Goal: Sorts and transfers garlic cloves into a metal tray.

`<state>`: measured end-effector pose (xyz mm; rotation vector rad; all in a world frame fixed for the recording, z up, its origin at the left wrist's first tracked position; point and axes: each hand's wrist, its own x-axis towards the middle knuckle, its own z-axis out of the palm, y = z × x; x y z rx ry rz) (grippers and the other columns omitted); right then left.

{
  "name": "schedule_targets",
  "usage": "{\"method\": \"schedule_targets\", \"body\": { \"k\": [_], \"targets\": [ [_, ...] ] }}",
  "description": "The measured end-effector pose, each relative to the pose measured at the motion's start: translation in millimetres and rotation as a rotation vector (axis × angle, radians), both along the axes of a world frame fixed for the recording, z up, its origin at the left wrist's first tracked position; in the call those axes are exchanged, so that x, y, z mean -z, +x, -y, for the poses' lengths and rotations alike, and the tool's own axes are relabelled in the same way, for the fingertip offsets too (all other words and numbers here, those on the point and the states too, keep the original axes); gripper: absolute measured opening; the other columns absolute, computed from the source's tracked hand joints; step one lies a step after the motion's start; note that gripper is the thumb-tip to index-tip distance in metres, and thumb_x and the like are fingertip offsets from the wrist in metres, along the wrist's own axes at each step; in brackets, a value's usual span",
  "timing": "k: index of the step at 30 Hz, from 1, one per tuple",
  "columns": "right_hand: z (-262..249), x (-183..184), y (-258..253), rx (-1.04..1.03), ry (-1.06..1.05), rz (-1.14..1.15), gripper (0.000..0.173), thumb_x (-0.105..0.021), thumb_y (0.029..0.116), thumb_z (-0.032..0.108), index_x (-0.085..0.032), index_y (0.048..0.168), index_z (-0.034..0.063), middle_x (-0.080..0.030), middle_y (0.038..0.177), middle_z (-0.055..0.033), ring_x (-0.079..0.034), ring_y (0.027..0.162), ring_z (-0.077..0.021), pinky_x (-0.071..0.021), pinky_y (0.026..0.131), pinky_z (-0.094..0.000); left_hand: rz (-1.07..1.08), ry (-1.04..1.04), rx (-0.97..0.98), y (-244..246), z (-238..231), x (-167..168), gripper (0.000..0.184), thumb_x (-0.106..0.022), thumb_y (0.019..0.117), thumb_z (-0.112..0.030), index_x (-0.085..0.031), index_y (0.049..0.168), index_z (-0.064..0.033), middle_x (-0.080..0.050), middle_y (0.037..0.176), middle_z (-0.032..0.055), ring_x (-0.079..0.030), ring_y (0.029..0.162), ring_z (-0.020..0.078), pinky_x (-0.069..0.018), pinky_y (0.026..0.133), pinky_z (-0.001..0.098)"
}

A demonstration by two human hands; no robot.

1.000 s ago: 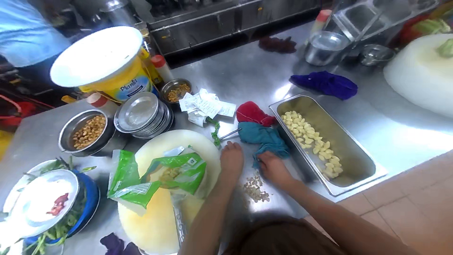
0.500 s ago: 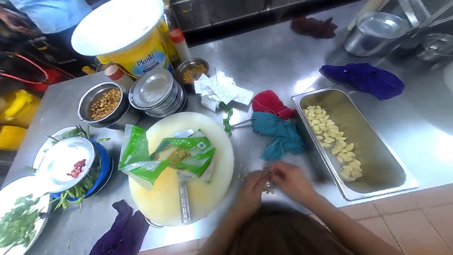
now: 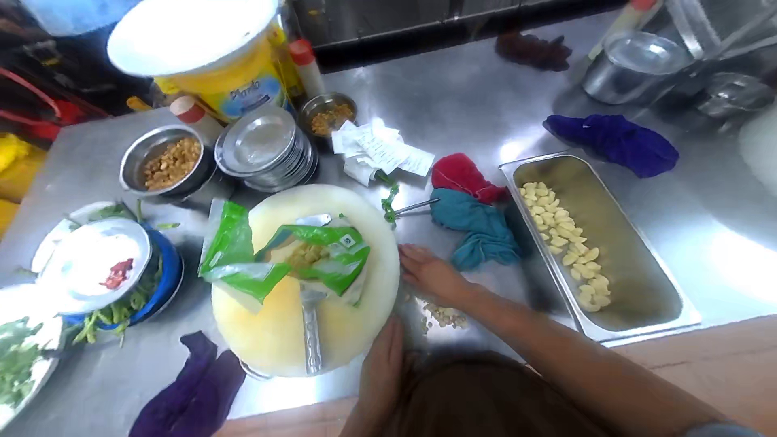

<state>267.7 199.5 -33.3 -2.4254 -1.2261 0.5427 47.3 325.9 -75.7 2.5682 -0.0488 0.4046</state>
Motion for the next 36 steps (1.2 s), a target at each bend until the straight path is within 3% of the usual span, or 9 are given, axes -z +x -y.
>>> {"method": "schedule_targets", "body": {
  "k": [6,9,14,19,21,25,27,30,36],
  "targets": [
    [48.2,1.8,-29.3,-0.391,0.231,-0.095,0.031,-0.050,0.1033,0.009,-0.070,0.127,0.0081,-0.065,0.139,-0.0085,-0.056,0.136,-0.0228,-0.0406,0.119,-0.0449,-0.015,-0.053,-0.080,9.3,16.2,3.8,0.055,-0.064,0.1000,-0.033,-0.057,0.140,0.0048,-0.062,0.139,0.0217,-0.065,0.125,0.0263,-0.0538,0.103,0.0363],
    [42.9,-2.7,-28.9,-0.148,0.279,0.032,0.033,-0.051,0.1033,0.017,-0.071,0.128,0.0073,-0.068,0.133,-0.0098,-0.062,0.129,-0.0233,-0.0497,0.110,-0.0414,0.014,-0.093,-0.068,5.6,13.7,4.4,0.052,-0.063,0.1010,-0.031,-0.058,0.139,0.0047,-0.061,0.139,0.0228,-0.064,0.125,0.0273,-0.0529,0.104,0.0357],
    [25.5,-6.4,-11.8,-0.001,0.117,0.101,0.036,-0.055,0.1042,0.022,-0.067,0.134,0.0049,-0.062,0.140,-0.0154,-0.057,0.133,-0.0298,-0.0460,0.112,-0.0456,0.123,-0.044,-0.165,-13.2,7.0,4.5,0.042,-0.069,0.0966,-0.033,-0.068,0.126,-0.0023,-0.071,0.123,0.0165,-0.070,0.113,0.0236,-0.0564,0.097,0.0331],
    [32.7,3.2,-20.7,-0.265,0.169,0.100,0.030,-0.056,0.1024,0.019,-0.072,0.125,0.0075,-0.065,0.138,-0.0101,-0.056,0.136,-0.0254,-0.0440,0.116,-0.0439,0.202,-0.183,-0.125,-58.4,-9.5,0.9,0.026,-0.069,0.0989,-0.021,-0.070,0.122,-0.0095,-0.070,0.121,0.0118,-0.065,0.119,0.0226,-0.0524,0.106,0.0389],
    [45.5,2.0,-22.7,-0.324,0.255,0.085,0.030,-0.054,0.1020,0.018,-0.073,0.123,0.0096,-0.068,0.133,-0.0068,-0.059,0.133,-0.0216,-0.0456,0.115,-0.0414,0.158,-0.144,-0.271,-78.4,-12.8,-2.3,0.029,-0.066,0.1003,-0.027,-0.068,0.124,-0.0111,-0.068,0.124,0.0132,-0.063,0.123,0.0242,-0.0490,0.109,0.0440],
    [58.8,8.4,-8.8,0.003,0.221,0.161,0.047,-0.048,0.1042,0.030,-0.062,0.140,0.0026,-0.058,0.148,-0.0154,-0.052,0.140,-0.0312,-0.0423,0.116,-0.0491,0.040,0.000,-0.501,-81.7,-6.7,-2.8,0.051,-0.053,0.1031,-0.041,-0.065,0.128,0.0019,-0.067,0.120,0.0258,-0.066,0.115,0.0369,-0.0496,0.105,0.0535],
    [56.2,17.0,-4.6,0.005,0.130,0.190,0.054,-0.045,0.1060,0.036,-0.055,0.146,0.0010,-0.051,0.154,-0.0178,-0.046,0.145,-0.0341,-0.0360,0.119,-0.0539,0.011,-0.055,-0.449,-66.0,7.8,-3.4,0.057,-0.049,0.1033,-0.044,-0.066,0.127,0.0058,-0.067,0.121,0.0278,-0.067,0.114,0.0385,-0.0546,0.099,0.0500],
    [53.3,19.8,-15.6,-0.131,0.042,0.214,0.057,-0.041,0.1072,0.039,-0.052,0.148,0.0008,-0.045,0.158,-0.0178,-0.040,0.149,-0.0330,-0.0325,0.120,-0.0571,-0.042,-0.110,-0.218,-36.0,16.7,-3.4,0.060,-0.052,0.1036,-0.046,-0.061,0.136,0.0031,-0.065,0.133,0.0232,-0.065,0.123,0.0327,-0.0550,0.102,0.0440],
    [81.3,26.3,-44.0,-0.290,0.211,0.183,0.044,-0.043,0.1081,0.028,-0.062,0.140,0.0035,-0.057,0.149,-0.0116,-0.052,0.141,-0.0241,-0.0418,0.117,-0.0475,-0.175,-0.045,0.150,28.7,28.8,-13.5,0.056,-0.052,0.1065,-0.035,-0.049,0.147,0.0038,-0.050,0.153,0.0195,-0.051,0.141,0.0291,-0.0428,0.116,0.0462]
  ]
}}
